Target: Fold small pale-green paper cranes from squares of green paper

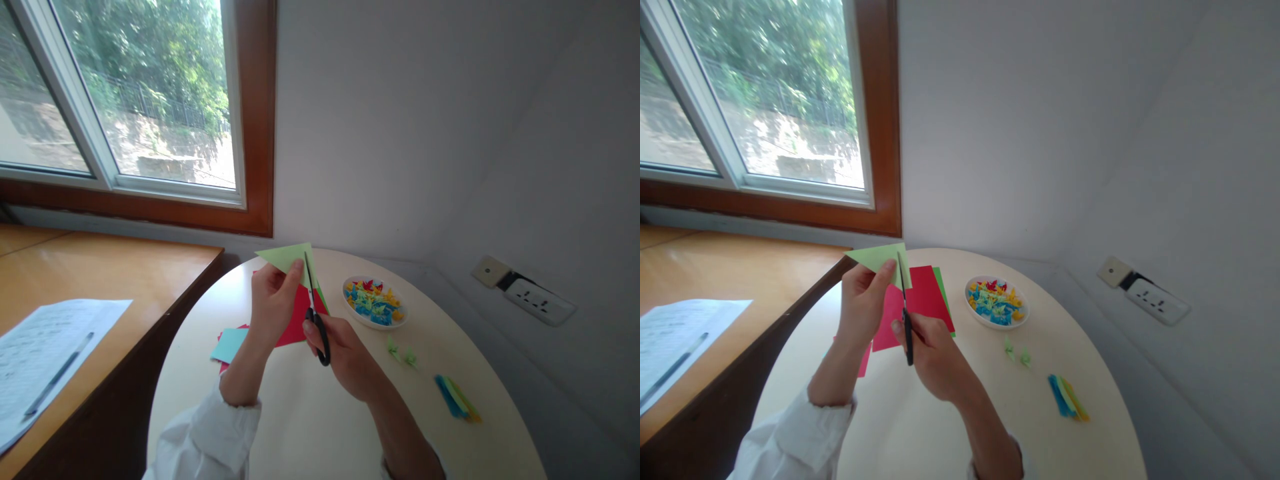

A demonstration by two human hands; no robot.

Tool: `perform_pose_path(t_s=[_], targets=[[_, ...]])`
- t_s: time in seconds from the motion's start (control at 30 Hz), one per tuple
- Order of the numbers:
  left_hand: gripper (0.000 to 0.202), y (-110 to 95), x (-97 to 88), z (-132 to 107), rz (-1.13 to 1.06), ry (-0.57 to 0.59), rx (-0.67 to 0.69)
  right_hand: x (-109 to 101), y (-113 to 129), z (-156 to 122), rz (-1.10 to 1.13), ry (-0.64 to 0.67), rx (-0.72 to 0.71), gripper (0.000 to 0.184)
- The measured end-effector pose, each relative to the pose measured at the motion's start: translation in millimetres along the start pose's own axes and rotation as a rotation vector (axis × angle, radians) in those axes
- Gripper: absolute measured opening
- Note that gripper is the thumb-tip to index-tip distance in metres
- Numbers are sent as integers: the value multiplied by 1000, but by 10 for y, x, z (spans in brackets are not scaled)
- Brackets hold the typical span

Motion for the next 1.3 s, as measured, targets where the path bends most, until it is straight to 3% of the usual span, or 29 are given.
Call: perform_pose_path(t_s=[1.3], targets=[[26, 2, 42, -28, -26, 57, -14, -13, -19, 15, 27, -46, -56, 48]])
Point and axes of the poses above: each hand's wrist, its own z-axis towards the middle knuckle, its own x-axis out of the palm, y = z × x, the point moved 5 cm from there along z, towards the middle knuckle, and after that the axes turned 3 degrees about y, right-handed, at the moved point
